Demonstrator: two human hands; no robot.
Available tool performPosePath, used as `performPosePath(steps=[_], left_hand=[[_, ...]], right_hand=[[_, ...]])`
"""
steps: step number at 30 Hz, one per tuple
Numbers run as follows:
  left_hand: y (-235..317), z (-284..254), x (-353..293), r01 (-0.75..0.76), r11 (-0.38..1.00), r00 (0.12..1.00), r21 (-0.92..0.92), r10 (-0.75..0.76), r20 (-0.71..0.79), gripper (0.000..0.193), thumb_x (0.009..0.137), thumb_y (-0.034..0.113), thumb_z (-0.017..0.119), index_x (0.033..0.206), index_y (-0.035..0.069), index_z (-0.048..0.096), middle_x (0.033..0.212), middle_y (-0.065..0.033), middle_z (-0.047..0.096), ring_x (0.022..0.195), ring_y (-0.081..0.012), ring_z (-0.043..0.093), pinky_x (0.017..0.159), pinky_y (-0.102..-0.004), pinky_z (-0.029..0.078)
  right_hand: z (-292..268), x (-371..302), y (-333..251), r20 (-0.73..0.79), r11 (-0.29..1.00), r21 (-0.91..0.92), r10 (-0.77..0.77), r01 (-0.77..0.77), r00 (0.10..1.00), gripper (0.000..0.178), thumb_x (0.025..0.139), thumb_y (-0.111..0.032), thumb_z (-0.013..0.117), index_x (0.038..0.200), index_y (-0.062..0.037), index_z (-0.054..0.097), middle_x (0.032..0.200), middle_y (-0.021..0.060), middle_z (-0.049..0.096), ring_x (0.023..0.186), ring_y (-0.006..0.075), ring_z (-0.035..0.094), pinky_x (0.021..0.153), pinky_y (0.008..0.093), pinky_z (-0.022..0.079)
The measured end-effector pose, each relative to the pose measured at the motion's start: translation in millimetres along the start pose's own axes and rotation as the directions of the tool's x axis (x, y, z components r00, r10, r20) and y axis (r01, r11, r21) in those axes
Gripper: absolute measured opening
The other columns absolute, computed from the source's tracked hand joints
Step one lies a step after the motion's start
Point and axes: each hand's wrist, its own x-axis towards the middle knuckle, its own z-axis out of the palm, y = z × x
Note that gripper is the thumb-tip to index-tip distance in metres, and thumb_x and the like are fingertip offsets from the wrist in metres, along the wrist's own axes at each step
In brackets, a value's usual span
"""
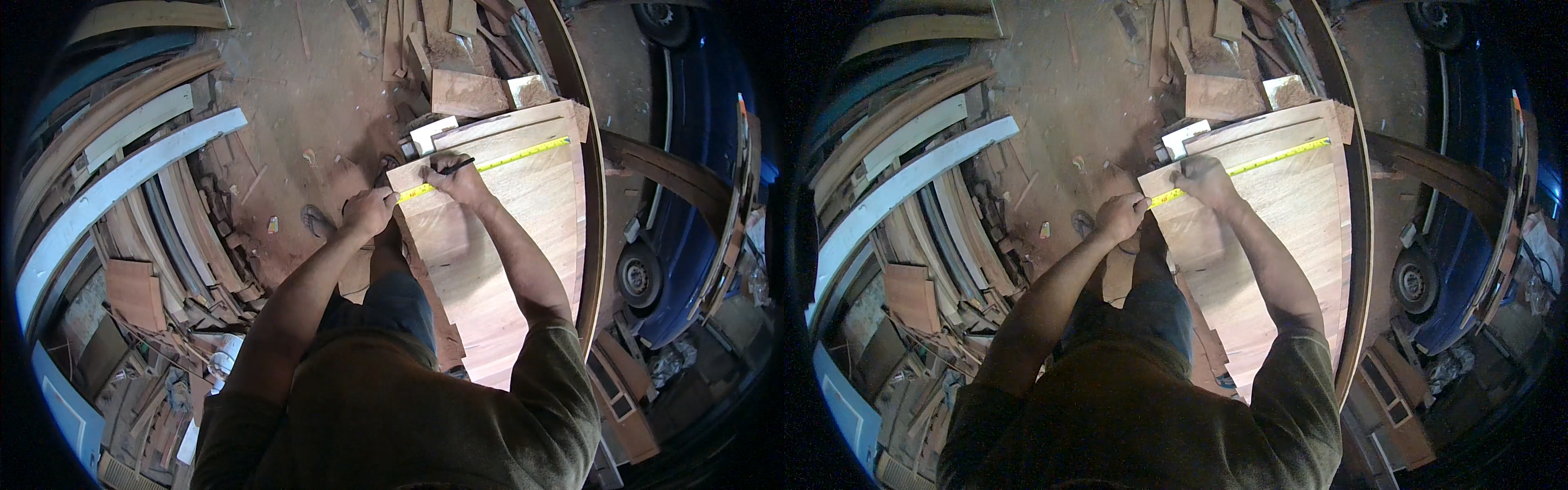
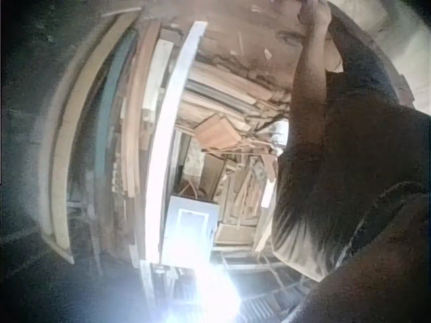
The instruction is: The person aligns and stacks several large, curved wooden planks on a workbench. They use a tape measure to mark measurements on the wood and a pencil to make marks. The person then uses a nail gun to fasten the planks together.
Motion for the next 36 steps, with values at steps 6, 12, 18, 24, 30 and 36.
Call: performPosePath(steps=[6,12,18,24,30,36], left_hand=[[1.6,-2.7,-1.9,-0.015,1.0,1.0,-0.023,0.015,-0.01,0.037,0.098,0.043,0.051,0.101,0.011,0.071,0.097,-0.016,0.071,0.091,-0.0399,0.068,0.082,-0.0503,0.053],[-1.6,0.8,-0.6,-0.045,0.999,0.998,-0.014,0.045,-0.04,0.036,0.097,0.043,0.053,0.104,0.012,0.071,0.097,-0.0156,0.072,0.09,-0.0386,0.068,0.081,-0.0494,0.053],[-2.3,2.5,0.5,-0.034,0.999,0.999,-0.031,0.033,-0.037,0.037,0.098,0.042,0.053,0.102,0.01,0.071,0.098,-0.0157,0.071,0.092,-0.0376,0.068,0.081,-0.0489,0.053],[-0.1,0.1,1.2,-0.01,1.0,1.0,-0.022,0.009,-0.006,0.037,0.098,0.042,0.053,0.1,0.01,0.07,0.097,-0.0173,0.07,0.093,-0.0379,0.068,0.081,-0.0493,0.053],[3.0,-4.1,0.3,0.01,1.0,1.0,-0.027,-0.01,0.022,0.036,0.098,0.043,0.052,0.103,0.012,0.071,0.099,-0.0166,0.071,0.094,-0.0379,0.068,0.083,-0.0488,0.053],[3.9,-5.7,1.8,0.027,0.999,0.998,0.019,-0.028,0.058,0.037,0.098,0.043,0.051,0.108,0.013,0.071,0.102,-0.0163,0.071,0.096,-0.0376,0.068,0.085,-0.0494,0.053]], right_hand=[[-5.7,-1.5,-7.7,0.066,0.995,-0.06,0.088,-0.084,0.994,0.037,0.087,-0.031,0.071,0.077,0.0037,0.064,0.075,0.0195,0.064,0.065,0.0273,0.06,0.063,0.042,0.046],[-4.6,-2.5,-13.1,0.047,0.989,0.002,0.148,-0.149,0.988,0.032,0.088,-0.028,0.073,0.083,0.0025,0.067,0.072,0.012,0.068,0.061,0.0193,0.056,0.063,0.0368,0.047],[-4.9,-4.2,-17.9,0.039,0.988,0.05,0.143,-0.145,0.989,0.025,0.088,-0.021,0.074,0.084,0.0029,0.068,0.071,0.0089,0.066,0.063,0.014,0.053,0.064,0.0342,0.046],[-5.9,-6.0,-26.6,0.054,0.973,0.147,0.173,-0.179,0.983,0.023,0.089,-0.021,0.074,0.085,0.0013,0.07,0.074,0.0071,0.069,0.065,0.0121,0.055,0.066,0.032,0.047],[-5.3,-4.6,-27.8,0.007,0.988,0.05,0.144,-0.145,0.989,0.026,0.089,-0.024,0.074,0.084,0.0008,0.071,0.073,0.0088,0.069,0.064,0.0143,0.056,0.066,0.033,0.048],[-6.2,-1.4,-18.7,0.029,0.992,-0.064,0.112,-0.11,0.993,0.032,0.09,-0.029,0.073,0.081,0.0018,0.069,0.068,0.0119,0.065,0.062,0.0188,0.055,0.065,0.0349,0.047]])
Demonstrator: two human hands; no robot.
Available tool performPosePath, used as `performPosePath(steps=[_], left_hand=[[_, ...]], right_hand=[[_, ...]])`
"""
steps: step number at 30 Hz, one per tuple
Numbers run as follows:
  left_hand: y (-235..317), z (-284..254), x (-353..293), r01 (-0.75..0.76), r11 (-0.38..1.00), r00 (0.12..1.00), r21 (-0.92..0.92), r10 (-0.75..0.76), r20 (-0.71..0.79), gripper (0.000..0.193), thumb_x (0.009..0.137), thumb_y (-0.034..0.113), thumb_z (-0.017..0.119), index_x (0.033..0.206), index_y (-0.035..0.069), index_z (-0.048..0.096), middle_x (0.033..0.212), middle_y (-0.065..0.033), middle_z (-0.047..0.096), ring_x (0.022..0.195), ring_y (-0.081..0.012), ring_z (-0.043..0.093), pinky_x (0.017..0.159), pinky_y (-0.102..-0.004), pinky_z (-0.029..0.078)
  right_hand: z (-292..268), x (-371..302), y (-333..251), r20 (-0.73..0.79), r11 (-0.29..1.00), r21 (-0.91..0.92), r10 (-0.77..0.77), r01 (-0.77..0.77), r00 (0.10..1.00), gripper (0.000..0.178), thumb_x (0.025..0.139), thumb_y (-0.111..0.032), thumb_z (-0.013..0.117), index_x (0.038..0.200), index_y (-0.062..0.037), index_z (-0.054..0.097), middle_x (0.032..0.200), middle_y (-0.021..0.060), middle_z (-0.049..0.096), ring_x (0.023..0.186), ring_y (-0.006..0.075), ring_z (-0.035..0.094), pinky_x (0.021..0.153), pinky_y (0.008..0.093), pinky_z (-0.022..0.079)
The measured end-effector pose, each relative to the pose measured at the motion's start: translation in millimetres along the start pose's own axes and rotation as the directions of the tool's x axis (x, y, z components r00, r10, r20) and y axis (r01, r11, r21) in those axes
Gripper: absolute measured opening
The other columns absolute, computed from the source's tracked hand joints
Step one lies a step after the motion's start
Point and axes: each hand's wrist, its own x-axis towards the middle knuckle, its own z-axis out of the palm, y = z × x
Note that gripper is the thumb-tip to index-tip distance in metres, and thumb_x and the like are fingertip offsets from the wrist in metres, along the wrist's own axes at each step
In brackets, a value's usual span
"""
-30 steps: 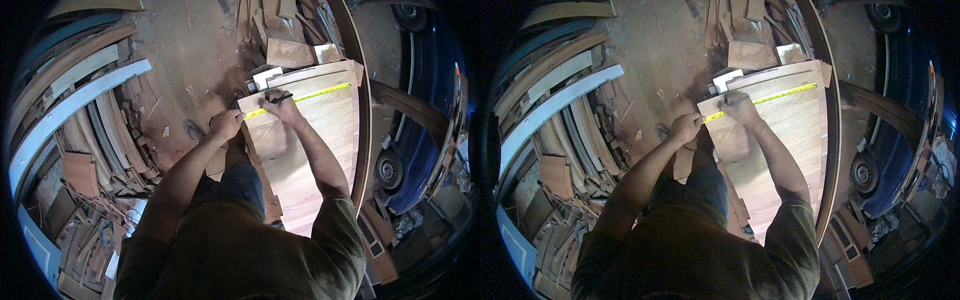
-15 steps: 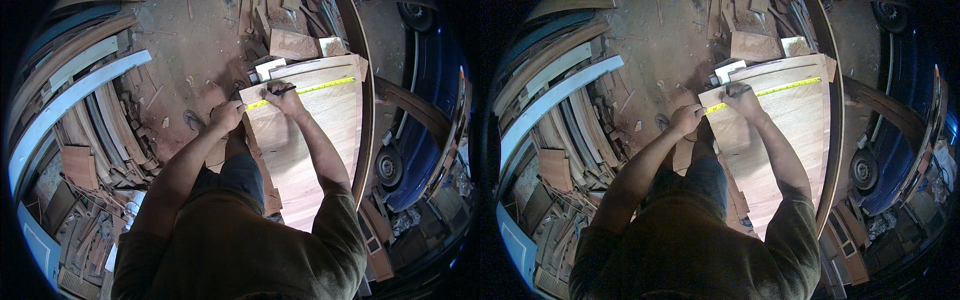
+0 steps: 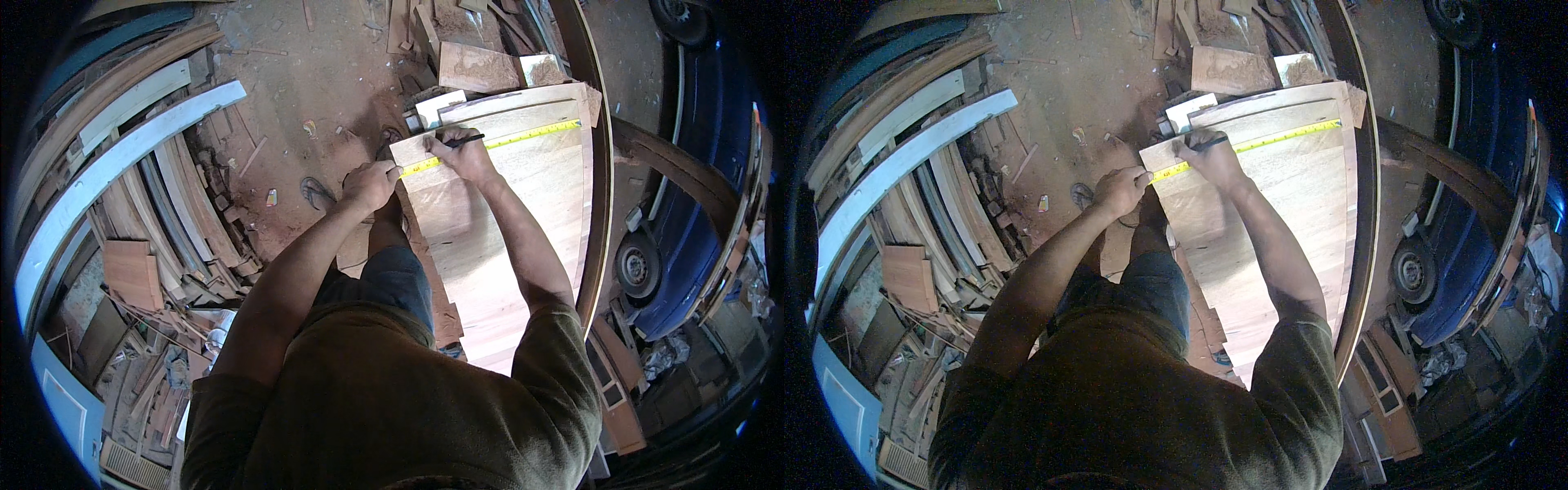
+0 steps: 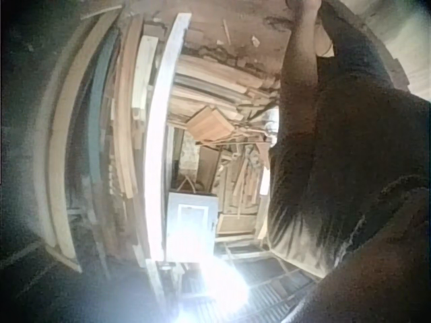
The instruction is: The person aligns and stacks several large, curved wooden planks on a workbench. They use a tape measure to mark measurements on the wood and a pencil to make marks. The person then uses a nail gun to fasten the planks together.
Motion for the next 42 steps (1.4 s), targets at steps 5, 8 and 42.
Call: performPosePath(steps=[5,8,42], left_hand=[[-0.1,0.6,0.1,-0.029,0.999,0.999,0.033,0.03,-0.035,0.037,0.098,0.043,0.05,0.107,0.012,0.07,0.1,-0.0165,0.071,0.095,-0.0381,0.068,0.084,-0.0496,0.052],[0.4,-2.3,1.9,-0.019,0.999,0.999,-0.031,0.02,0.049,0.038,0.099,0.042,0.048,0.105,0.01,0.068,0.105,-0.0182,0.07,0.102,-0.0393,0.065,0.09,-0.0502,0.051],[-74.0,250.6,-389.6,-0.251,0.933,0.751,-0.259,0.356,0.556,0.033,0.099,0.03,0.054,0.105,0.0,0.067,0.085,-0.01,0.073,0.063,-0.0141,0.065,0.06,-0.0317,0.052]], right_hand=[[6.5,7.8,0.1,-0.186,0.967,0.132,-0.194,0.22,0.963,0.031,0.091,-0.025,0.072,0.075,0.0013,0.066,0.066,0.0077,0.065,0.06,0.0144,0.055,0.061,0.0318,0.046],[6.3,4.5,-10.2,-0.351,0.919,0.347,-0.059,0.189,0.935,0.032,0.093,-0.021,0.071,0.07,0.0,0.064,0.066,0.0046,0.064,0.06,0.0107,0.054,0.059,0.0288,0.045],[237.7,-522.1,183.0,-0.739,0.746,0.666,0.658,0.005,0.144,0.028,0.092,-0.027,0.07,0.079,-0.0014,0.07,0.063,0.004,0.063,0.05,0.0124,0.056,0.045,0.0315,0.042]])
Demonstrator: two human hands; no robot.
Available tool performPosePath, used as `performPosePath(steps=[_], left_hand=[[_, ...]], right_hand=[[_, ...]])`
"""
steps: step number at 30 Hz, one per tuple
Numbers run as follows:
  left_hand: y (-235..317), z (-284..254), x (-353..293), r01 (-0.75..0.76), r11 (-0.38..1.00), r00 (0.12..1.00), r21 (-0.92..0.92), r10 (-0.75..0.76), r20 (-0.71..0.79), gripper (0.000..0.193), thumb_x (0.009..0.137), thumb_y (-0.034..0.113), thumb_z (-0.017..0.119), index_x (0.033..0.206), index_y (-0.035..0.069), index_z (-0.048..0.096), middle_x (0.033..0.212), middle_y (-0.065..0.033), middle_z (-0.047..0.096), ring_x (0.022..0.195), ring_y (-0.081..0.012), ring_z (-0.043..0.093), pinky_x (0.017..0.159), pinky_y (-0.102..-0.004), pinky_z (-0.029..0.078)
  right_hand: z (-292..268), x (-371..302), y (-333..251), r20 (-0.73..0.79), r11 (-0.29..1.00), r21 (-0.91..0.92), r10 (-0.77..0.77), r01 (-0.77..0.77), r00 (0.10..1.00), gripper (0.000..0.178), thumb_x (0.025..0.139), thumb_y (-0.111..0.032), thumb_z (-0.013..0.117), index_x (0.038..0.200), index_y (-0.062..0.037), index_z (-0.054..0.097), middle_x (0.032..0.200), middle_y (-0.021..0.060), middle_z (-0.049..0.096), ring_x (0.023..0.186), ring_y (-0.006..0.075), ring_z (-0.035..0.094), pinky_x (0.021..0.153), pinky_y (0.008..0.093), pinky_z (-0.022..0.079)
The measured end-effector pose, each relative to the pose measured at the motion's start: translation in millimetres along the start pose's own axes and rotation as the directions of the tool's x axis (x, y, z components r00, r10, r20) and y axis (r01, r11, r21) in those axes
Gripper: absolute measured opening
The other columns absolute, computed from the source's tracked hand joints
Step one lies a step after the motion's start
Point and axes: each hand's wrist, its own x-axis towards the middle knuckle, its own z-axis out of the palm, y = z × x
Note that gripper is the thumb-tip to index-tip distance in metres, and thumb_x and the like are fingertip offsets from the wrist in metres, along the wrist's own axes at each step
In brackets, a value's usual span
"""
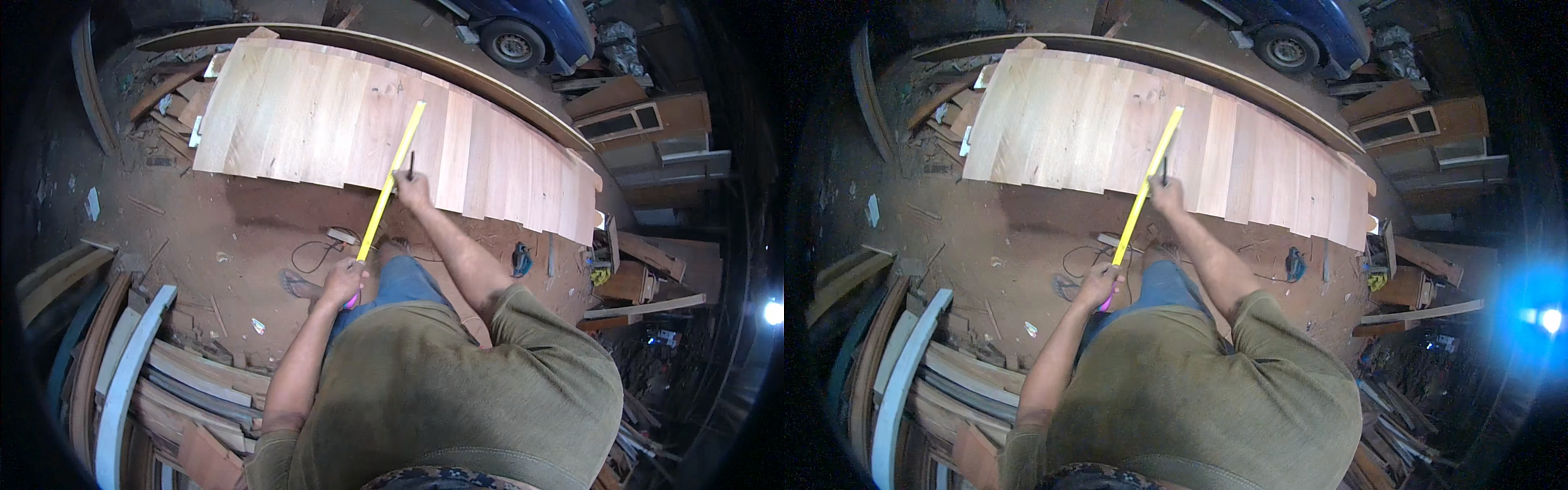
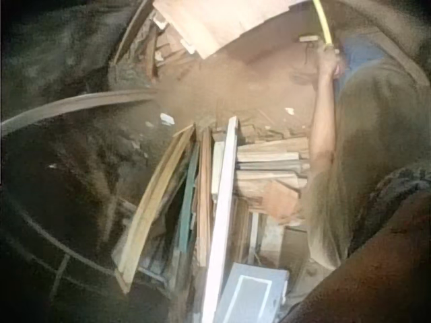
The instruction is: The person aligns and stacks several large, curved wooden planks on a workbench. They use a tape measure to mark measurements on the wood and a pencil to make marks. The person then uses a nail gun to fasten the planks together.
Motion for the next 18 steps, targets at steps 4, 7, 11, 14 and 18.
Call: performPosePath(steps=[4,7,11,14,18], left_hand=[[-4.5,86.8,49.5,-0.007,0.993,1.0,0.117,0.006,0.012,0.035,0.097,0.034,0.054,0.103,0.002,0.067,0.086,-0.0105,0.073,0.071,-0.0182,0.068,0.067,-0.0352,0.053],[8.0,163.7,98.9,-0.043,0.992,0.997,0.121,0.05,-0.054,0.035,0.097,0.035,0.053,0.101,0.003,0.068,0.086,-0.0108,0.074,0.076,-0.0221,0.069,0.072,-0.0377,0.053],[32.2,276.5,147.6,0.015,1.0,0.989,-0.004,-0.016,-0.149,0.037,0.096,0.036,0.052,0.099,0.003,0.069,0.084,-0.0135,0.073,0.077,-0.0266,0.07,0.074,-0.0408,0.052],[37.9,332.2,155.4,0.056,0.998,0.974,-0.033,-0.062,-0.218,0.039,0.096,0.037,0.051,0.095,0.004,0.071,0.079,-0.0146,0.071,0.076,-0.0275,0.07,0.074,-0.0409,0.052],[22.7,358.7,139.5,0.251,0.966,0.943,0.059,-0.231,-0.241,0.044,0.096,0.041,0.048,0.088,0.006,0.074,0.076,-0.0152,0.071,0.077,-0.028,0.07,0.074,-0.0407,0.053]], right_hand=[[-92.0,100.5,41.5,-0.127,0.999,-0.032,-0.045,0.041,0.991,0.029,0.089,-0.026,0.072,0.074,-0.0011,0.069,0.064,0.0059,0.064,0.051,0.0143,0.057,0.047,0.0326,0.045],[-157.8,160.8,53.6,-0.123,0.996,-0.085,-0.035,0.025,0.992,0.03,0.087,-0.027,0.073,0.071,-0.0018,0.07,0.064,0.0063,0.065,0.055,0.0152,0.059,0.053,0.0345,0.047],[-222.4,213.2,70.0,0.009,0.999,-0.019,-0.027,0.027,1.0,0.03,0.086,-0.027,0.071,0.069,-0.0023,0.071,0.064,0.0083,0.067,0.057,0.0154,0.061,0.057,0.035,0.048],[-252.1,228.9,84.5,0.051,0.981,-0.195,0.001,0.009,0.999,0.033,0.085,-0.03,0.071,0.068,-0.0016,0.071,0.064,0.0097,0.068,0.059,0.0183,0.064,0.059,0.0344,0.049],[-269.3,221.5,109.9,0.215,0.96,-0.28,0.079,-0.016,0.973,0.034,0.085,-0.029,0.068,0.077,0.0037,0.071,0.07,0.0159,0.07,0.065,0.0248,0.067,0.065,0.0385,0.05]])
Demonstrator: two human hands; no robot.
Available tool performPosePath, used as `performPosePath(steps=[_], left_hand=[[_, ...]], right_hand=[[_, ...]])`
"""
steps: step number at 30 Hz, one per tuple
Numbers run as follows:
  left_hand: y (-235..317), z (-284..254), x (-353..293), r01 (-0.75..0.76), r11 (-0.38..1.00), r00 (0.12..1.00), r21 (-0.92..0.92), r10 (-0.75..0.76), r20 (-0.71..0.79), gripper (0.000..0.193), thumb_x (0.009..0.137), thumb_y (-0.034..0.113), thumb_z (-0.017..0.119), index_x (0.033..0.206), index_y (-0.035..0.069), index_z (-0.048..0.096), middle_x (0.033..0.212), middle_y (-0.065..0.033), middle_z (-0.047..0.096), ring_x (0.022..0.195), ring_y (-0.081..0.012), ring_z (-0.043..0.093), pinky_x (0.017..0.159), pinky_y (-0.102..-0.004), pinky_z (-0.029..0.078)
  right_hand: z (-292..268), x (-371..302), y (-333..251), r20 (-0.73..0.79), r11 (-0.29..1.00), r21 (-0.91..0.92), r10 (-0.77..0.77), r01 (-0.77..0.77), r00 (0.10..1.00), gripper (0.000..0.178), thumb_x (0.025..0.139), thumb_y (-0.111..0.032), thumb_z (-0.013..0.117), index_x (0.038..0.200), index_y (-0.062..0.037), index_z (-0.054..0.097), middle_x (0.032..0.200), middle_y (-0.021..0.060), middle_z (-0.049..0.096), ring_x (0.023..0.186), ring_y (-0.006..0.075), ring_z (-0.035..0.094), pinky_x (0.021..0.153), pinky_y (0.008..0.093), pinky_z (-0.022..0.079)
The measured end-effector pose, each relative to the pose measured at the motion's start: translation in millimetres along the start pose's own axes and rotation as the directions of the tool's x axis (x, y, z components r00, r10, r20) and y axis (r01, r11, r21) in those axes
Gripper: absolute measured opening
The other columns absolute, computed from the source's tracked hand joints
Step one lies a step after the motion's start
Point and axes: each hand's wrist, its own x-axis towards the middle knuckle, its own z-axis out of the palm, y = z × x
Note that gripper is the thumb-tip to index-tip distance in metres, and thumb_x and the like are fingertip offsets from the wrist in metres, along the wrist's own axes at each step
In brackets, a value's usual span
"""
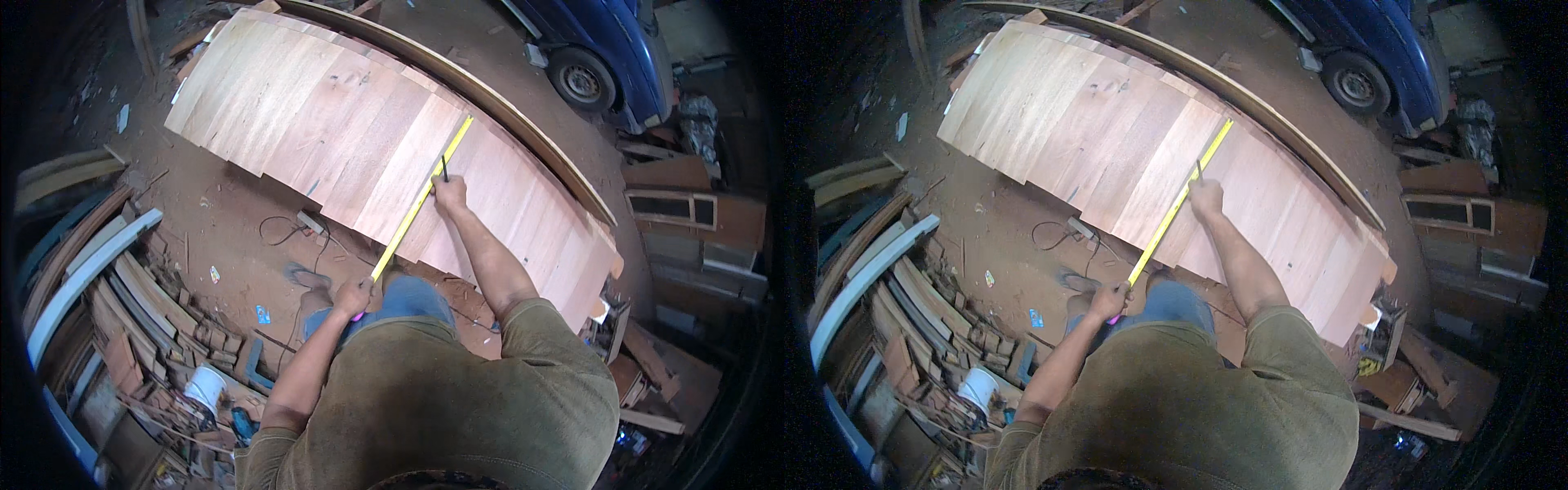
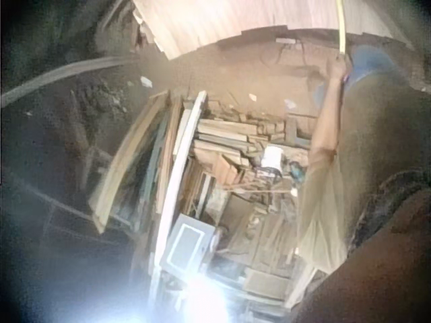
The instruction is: The person aligns and stacks several large, curved wooden planks on a workbench. They use a tape measure to mark measurements on the wood and a pencil to make marks. The person then uses a nail gun to fasten the planks together.
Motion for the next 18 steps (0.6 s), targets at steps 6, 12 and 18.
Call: performPosePath(steps=[6,12,18], left_hand=[[-44.4,20.4,-9.0,0.067,0.968,0.989,0.241,-0.032,-0.145,0.041,0.098,0.047,0.043,0.102,0.019,0.074,0.096,-0.0062,0.074,0.094,-0.0277,0.07,0.083,-0.0442,0.054],[-65.7,49.3,-7.0,0.046,0.991,0.96,0.129,-0.008,-0.28,0.039,0.097,0.041,0.05,0.096,0.01,0.074,0.088,-0.0128,0.074,0.085,-0.0314,0.07,0.079,-0.0437,0.053],[-65.7,70.6,-6.5,0.086,0.985,0.931,0.149,-0.025,-0.365,0.04,0.098,0.041,0.05,0.095,0.01,0.075,0.083,-0.0105,0.074,0.08,-0.0291,0.071,0.077,-0.0432,0.053]], right_hand=[[-8.6,2.7,25.6,-0.075,0.968,-0.11,-0.232,0.223,0.97,0.046,0.095,-0.041,0.061,0.07,-0.0028,0.066,0.058,0.007,0.062,0.049,0.0167,0.058,0.052,0.0342,0.047],[-12.5,-11.6,15.4,0.194,0.972,0.19,-0.177,0.14,0.965,0.059,0.103,-0.055,0.044,0.075,-0.0065,0.061,0.057,0.0006,0.053,0.049,0.0126,0.051,0.048,0.0283,0.041],[10.9,-59.0,2.7,0.739,0.926,0.128,-0.328,0.355,0.589,0.035,0.097,-0.033,0.063,0.08,-0.0021,0.064,0.071,0.0053,0.065,0.066,0.0123,0.059,0.062,0.0288,0.049]])
